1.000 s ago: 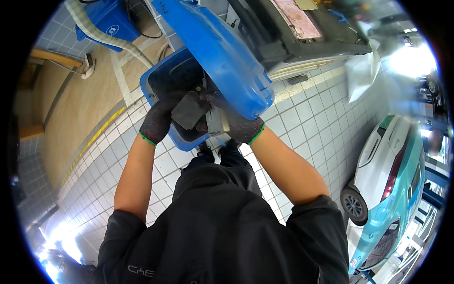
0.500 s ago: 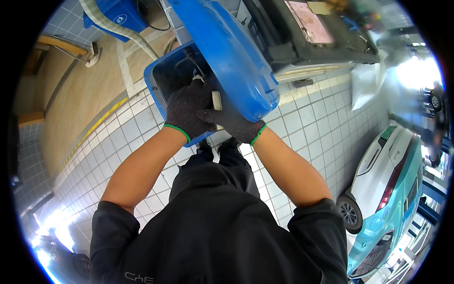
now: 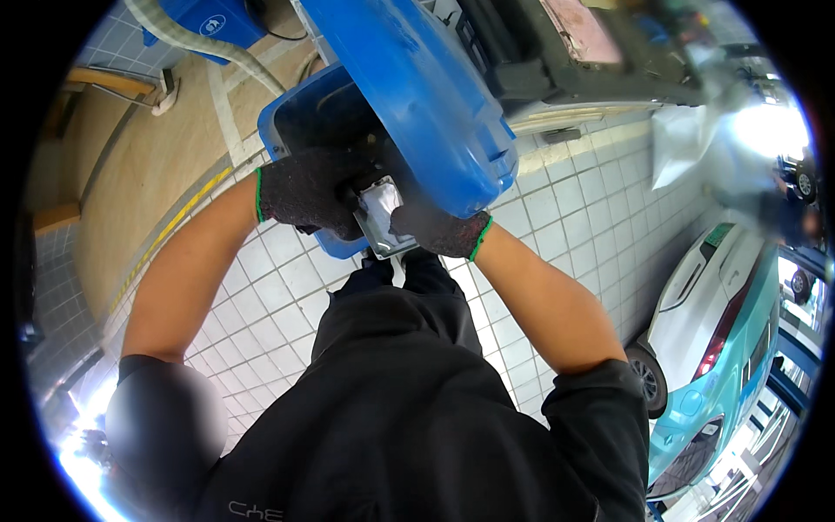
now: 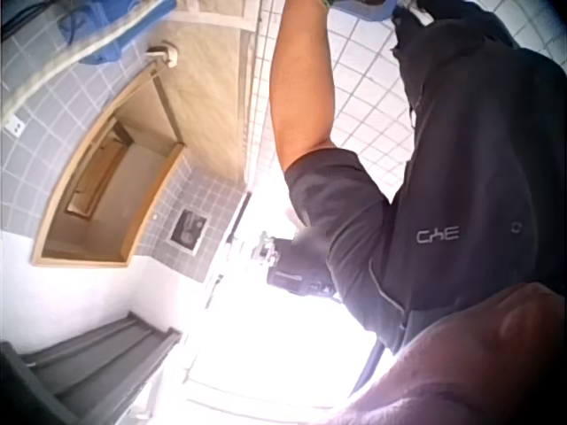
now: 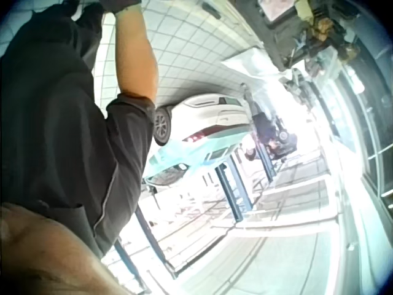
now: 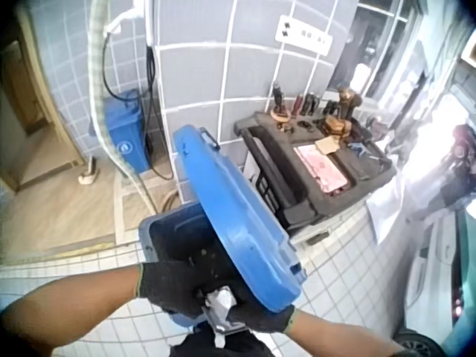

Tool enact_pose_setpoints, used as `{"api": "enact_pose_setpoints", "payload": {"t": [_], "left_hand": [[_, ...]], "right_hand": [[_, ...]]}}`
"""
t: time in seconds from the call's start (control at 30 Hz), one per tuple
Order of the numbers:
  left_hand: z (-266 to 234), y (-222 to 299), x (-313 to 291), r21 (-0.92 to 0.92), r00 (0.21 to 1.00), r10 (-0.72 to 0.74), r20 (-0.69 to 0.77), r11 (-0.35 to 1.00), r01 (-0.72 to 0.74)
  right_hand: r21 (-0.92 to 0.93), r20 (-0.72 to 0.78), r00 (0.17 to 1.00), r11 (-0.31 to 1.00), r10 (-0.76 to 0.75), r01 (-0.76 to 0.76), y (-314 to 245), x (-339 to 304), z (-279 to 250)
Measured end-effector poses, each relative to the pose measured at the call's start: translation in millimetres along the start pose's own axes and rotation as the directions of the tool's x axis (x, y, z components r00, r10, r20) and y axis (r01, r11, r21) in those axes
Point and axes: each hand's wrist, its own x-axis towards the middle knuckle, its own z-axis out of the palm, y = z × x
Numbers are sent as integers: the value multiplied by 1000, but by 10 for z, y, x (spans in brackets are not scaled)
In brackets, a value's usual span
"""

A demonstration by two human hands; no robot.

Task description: The person disassembles a small electronic component on a workbench using a screwdriver and a blue air blow gun. They remove screws, separate the casing, and inspect the internal parts. The person then places the disassembled components into a blue plastic bin.

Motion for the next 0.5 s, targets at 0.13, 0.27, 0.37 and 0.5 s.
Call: {"api": "enact_pose_setpoints", "payload": {"t": [0.13,0.27,0.37,0.5], "left_hand": [[-49,337,99,453,991,-130,-42,881,135],[221,211,192,512,941,-144,-307,808,291],[228,34,349,441,970,-61,-234,883,162],[7,-87,392,88,967,-99,236,993,80]], "right_hand": [[-313,-141,989,947,32,-75,-12,-13,5],[-124,-212,967,978,139,-167,-133,106,25],[-394,-293,951,919,-99,-25,358,127,172],[-434,-195,970,900,-143,45,385,87,140]]}}
